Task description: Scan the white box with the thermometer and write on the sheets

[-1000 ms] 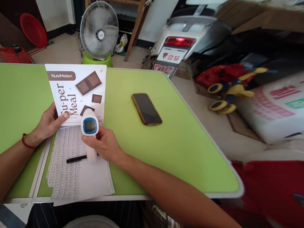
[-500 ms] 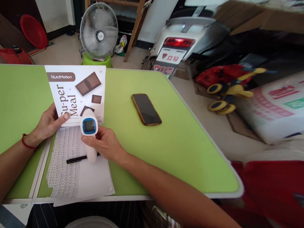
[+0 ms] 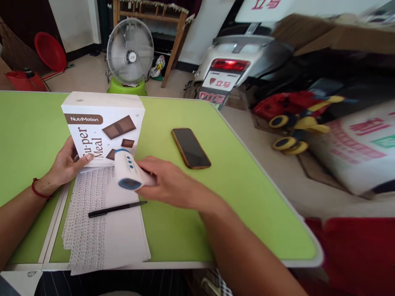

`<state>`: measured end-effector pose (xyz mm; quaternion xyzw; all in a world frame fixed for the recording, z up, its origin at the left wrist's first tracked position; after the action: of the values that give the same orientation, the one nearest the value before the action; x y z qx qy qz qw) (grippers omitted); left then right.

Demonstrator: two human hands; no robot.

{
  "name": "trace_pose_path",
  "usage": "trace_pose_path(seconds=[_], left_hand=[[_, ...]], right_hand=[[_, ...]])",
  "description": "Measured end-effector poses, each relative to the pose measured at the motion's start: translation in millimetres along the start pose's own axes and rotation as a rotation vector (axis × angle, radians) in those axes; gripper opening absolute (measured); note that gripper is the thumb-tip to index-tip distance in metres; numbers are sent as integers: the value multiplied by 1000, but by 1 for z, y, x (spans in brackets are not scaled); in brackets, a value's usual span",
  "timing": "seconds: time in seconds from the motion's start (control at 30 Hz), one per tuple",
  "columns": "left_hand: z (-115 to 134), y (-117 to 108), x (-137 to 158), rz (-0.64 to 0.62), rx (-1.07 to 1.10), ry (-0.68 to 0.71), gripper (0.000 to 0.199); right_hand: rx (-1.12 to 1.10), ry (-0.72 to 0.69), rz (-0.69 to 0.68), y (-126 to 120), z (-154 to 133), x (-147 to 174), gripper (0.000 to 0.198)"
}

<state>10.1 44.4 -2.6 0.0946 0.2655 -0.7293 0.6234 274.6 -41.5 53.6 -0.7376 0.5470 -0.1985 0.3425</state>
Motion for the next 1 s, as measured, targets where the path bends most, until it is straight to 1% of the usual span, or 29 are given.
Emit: trace_pose_path(seconds=[0.03,0.07,0.1,0.17,0.23,0.33,0.4,0.5,0.57,0.6,0.67,0.7,0.73,0.77,0.8,0.83,0.87,0.9,0.97,1.0], left_hand=[[-1,0,-1,0,4,12,66],[-3,0,-1,-4,14,23,66],[-4,-1,-2,-10,26,31,65],[-6,-1,-3,-26,46,36,62],[-7,-1,-4,-38,58,34,60],[-7,-2,-5,-49,62,25,61],[-7,-2,-4,-50,41,0,67],[-9,-2,-4,-29,-66,-13,77],[-9,-2,-4,-14,-147,26,82],[-8,-2,-3,-14,-178,50,84],[-7,-1,-3,-19,-216,78,90],[-6,-1,-3,-23,-229,83,92],[-6,0,-3,-24,-239,85,93],[-5,0,-3,-25,-248,85,93],[-4,0,-3,-26,-254,82,92],[-3,0,-3,-25,-259,77,91],[-2,0,-3,-25,-264,73,89],[-1,0,-3,-23,-269,68,88],[0,0,-3,-20,-276,64,87],[0,0,-3,-20,-275,66,88]], right_hand=[[94,-55,-39,-8,7,2,30],[186,-87,-60,-14,15,3,38],[277,-98,-76,-19,24,3,41],[426,-83,-84,-23,41,1,43],[538,-37,-64,-23,55,-3,43],[604,-4,-38,-19,68,-9,44],[612,-10,-31,-16,74,-13,44],[632,-5,-36,-13,79,-14,41],[654,-21,-17,-14,75,-12,49],[662,-47,17,-14,70,-10,54],[639,-143,111,-15,54,-4,58],[593,-210,143,-13,44,-1,51],[514,-285,137,-10,33,3,39],[436,-337,88,-4,24,6,27],[371,-370,-9,3,15,9,20],[347,-392,-91,11,9,12,14],[371,-405,-157,20,4,13,8],[406,-392,-189,27,1,14,7],[433,-357,-201,37,-1,13,18],[416,-334,-193,40,-1,12,20]])
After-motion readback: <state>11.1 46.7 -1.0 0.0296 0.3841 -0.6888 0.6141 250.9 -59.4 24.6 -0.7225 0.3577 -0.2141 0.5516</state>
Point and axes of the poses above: each hand's wrist, its own x-axis away from the middle knuckle, its own y-axis out of the palm, z = x × y, the point moved 2 cm from there along -x, towards the middle knuckle, and after that the axes turned 10 degrees about z, right-handed, at the moved point
